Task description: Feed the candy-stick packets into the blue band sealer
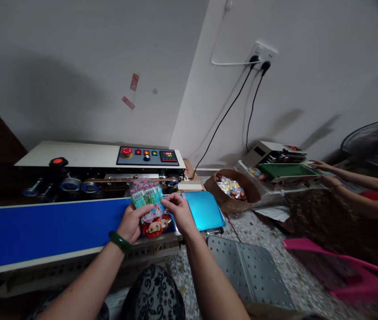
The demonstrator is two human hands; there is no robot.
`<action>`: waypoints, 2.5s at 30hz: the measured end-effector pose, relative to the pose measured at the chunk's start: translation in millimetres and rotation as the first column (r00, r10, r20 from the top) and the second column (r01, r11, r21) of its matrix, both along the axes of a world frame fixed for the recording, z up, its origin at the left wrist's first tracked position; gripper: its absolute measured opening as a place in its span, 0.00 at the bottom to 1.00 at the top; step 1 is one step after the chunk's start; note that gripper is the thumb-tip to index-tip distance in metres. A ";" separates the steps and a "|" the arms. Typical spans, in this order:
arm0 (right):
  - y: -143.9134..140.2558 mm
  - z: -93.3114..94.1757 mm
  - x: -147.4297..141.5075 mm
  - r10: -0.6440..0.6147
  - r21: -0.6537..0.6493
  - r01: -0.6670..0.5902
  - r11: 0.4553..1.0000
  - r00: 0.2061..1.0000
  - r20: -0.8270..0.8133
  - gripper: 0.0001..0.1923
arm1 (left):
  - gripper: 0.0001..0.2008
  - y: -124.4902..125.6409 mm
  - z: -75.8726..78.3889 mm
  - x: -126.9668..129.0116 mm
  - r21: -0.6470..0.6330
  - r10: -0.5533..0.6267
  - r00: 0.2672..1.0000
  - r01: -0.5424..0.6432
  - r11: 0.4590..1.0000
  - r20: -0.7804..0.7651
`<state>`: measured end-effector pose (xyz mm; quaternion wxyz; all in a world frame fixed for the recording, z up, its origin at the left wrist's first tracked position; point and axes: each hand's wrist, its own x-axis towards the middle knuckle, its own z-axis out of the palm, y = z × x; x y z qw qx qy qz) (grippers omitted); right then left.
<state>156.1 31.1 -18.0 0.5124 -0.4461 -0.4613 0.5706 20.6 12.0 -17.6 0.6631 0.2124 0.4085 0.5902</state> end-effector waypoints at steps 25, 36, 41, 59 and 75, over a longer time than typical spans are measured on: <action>-11.0 -12.0 13.9 -0.036 -0.122 0.019 0.992 0.991 -0.133 0.16 | 0.18 -0.4 -3.4 16.8 0.025 -0.047 0.999 0.047 0.999 -0.005; -7.7 -21.7 13.8 -0.168 -0.099 0.148 0.984 0.955 -0.243 0.13 | 0.19 2.1 -7.9 16.3 0.003 -0.023 1.000 0.023 1.000 0.016; -10.5 -21.3 1.9 -0.238 -0.091 0.228 0.970 0.963 -0.127 0.15 | 0.19 -2.8 -3.9 25.0 -0.002 -0.048 0.998 0.048 0.999 -0.044; 43.1 -23.4 59.3 -0.195 -0.262 0.227 0.938 0.971 0.140 0.11 | 0.17 5.1 5.7 -4.5 -0.076 0.032 0.999 -0.033 0.997 -0.013; -1.1 -9.6 -4.4 -0.026 -0.019 0.027 0.999 0.996 0.080 0.19 | 0.16 1.7 7.8 6.9 -0.051 -0.081 0.994 0.077 0.996 -0.070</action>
